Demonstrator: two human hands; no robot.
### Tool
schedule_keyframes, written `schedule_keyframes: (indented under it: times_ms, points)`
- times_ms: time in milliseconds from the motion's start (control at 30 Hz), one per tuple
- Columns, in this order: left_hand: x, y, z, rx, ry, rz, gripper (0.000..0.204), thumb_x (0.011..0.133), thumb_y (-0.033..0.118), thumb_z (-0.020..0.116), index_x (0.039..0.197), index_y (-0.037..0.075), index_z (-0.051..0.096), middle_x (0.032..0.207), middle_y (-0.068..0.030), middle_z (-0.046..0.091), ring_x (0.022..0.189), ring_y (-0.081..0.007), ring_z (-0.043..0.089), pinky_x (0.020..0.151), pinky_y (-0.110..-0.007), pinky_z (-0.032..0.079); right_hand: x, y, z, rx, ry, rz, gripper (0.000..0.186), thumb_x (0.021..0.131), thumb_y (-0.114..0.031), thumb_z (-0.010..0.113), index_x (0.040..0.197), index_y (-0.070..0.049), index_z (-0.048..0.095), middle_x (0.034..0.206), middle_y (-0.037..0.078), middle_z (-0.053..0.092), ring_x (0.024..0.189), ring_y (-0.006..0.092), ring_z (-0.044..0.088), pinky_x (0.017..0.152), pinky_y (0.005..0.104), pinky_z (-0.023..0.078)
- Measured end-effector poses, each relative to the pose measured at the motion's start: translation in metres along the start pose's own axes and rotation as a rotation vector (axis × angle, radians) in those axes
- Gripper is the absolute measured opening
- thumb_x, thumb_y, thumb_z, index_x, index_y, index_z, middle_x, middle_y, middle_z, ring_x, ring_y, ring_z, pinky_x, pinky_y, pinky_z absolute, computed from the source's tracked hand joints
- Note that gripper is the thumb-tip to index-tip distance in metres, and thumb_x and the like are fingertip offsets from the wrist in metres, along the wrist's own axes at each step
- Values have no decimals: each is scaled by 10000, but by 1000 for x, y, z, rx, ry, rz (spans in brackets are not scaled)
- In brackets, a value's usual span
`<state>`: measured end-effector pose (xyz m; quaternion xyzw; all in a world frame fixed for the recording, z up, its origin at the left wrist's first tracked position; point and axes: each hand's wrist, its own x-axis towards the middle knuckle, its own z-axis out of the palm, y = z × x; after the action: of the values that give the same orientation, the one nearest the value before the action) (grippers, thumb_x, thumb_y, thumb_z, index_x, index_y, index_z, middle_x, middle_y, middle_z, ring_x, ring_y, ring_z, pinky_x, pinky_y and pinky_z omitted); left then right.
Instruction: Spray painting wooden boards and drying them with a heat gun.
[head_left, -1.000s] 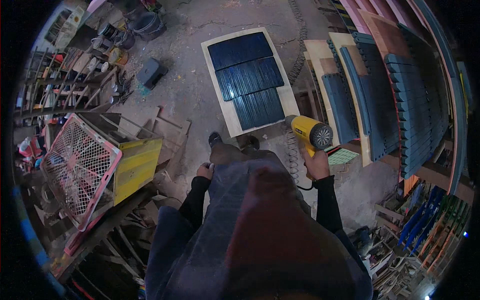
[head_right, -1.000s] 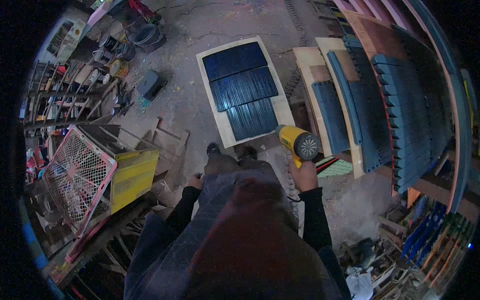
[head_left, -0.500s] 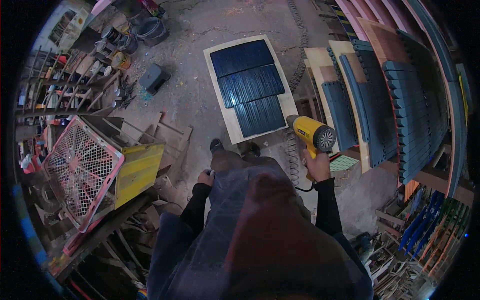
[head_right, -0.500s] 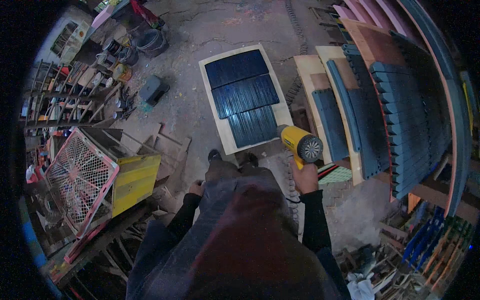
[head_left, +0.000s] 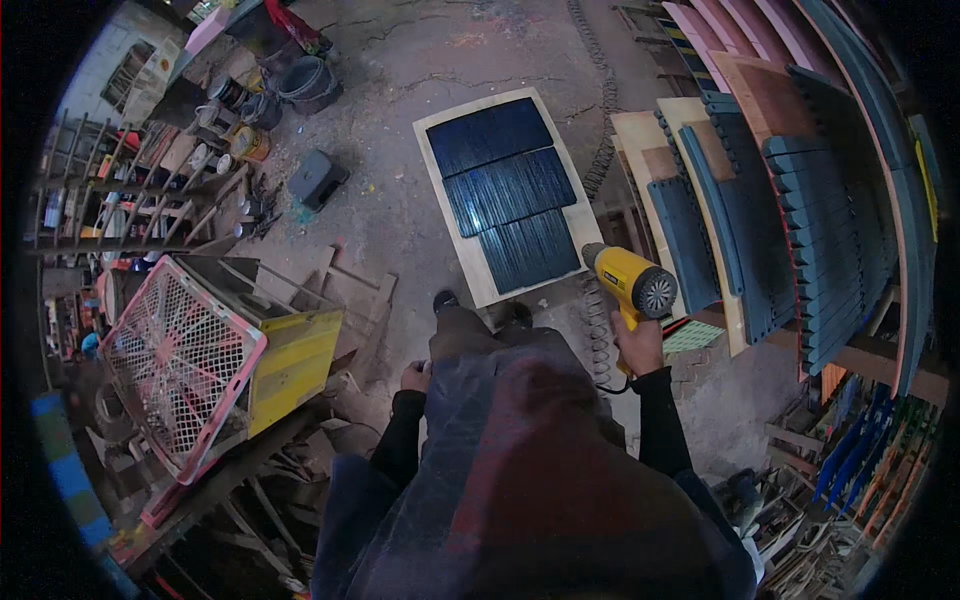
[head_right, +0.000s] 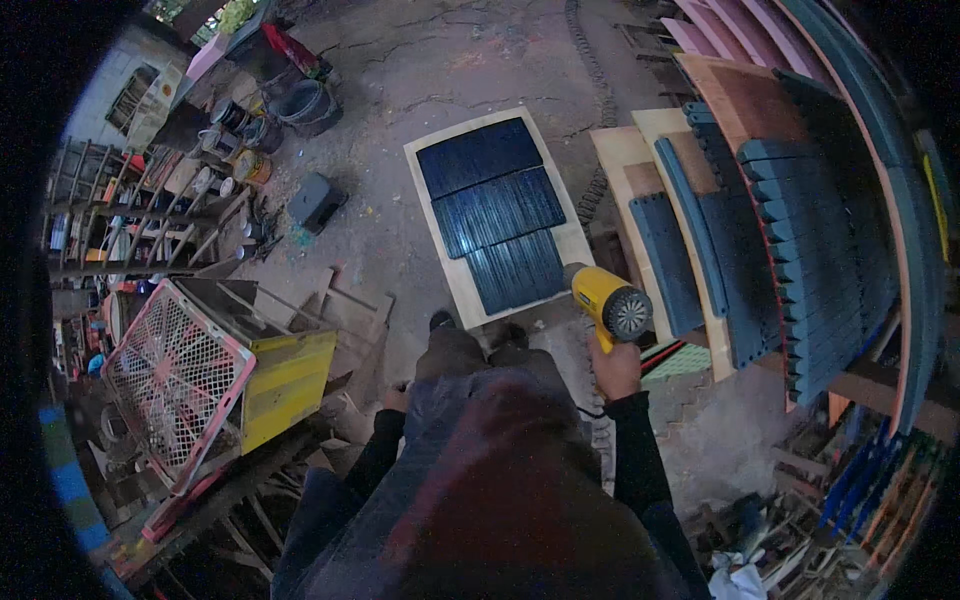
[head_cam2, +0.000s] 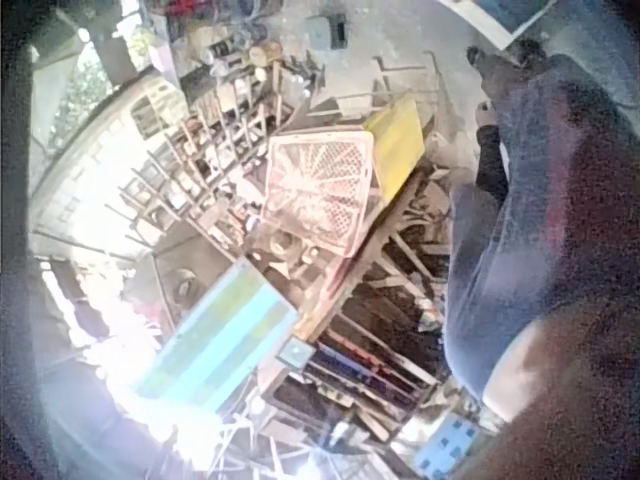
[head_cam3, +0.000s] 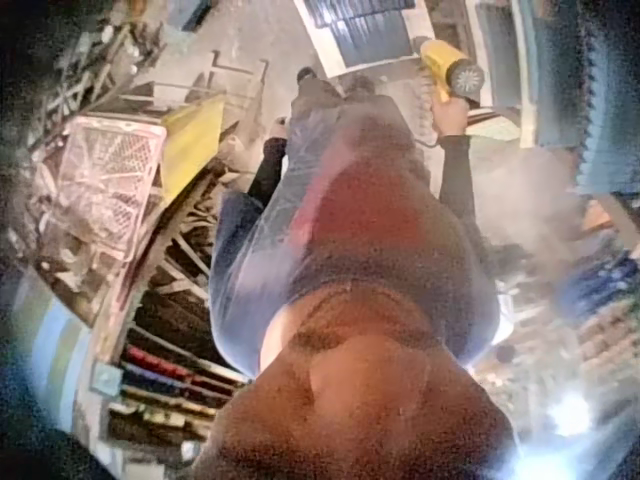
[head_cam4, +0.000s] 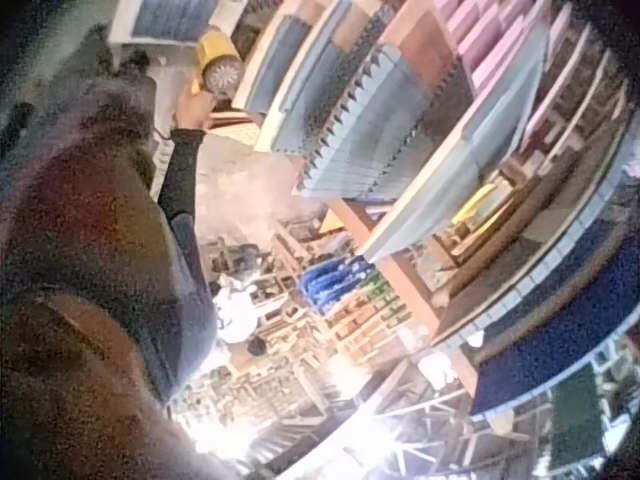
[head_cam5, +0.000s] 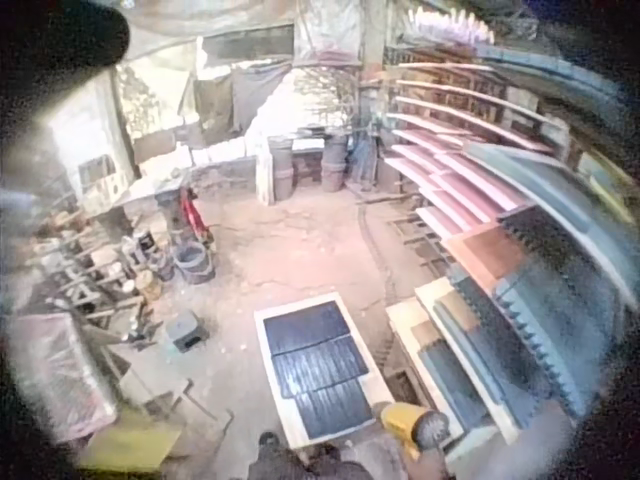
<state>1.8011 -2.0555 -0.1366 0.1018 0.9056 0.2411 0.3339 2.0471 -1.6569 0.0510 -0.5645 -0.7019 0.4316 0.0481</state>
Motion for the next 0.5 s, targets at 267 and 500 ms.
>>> schedule_keyframes:
  times_ms: [267,500]
  points:
    - [47,8,-26,28,-136,36,379,885,351,643,1002,-7,686,893,-202,702,868,-340,686,774,-407,514,-3,-31,15,-52,88,-82,378,868,-275,682,1025,66,638,961,261,677,946,427,643,780,452,508]
    - [106,41,-63,-4,-179,87,369,884,343,641,985,-11,676,891,-224,691,872,-368,674,773,-421,511,-5,-55,42,14,109,-19,422,869,-297,702,1035,84,626,964,218,689,897,379,667,762,415,503]
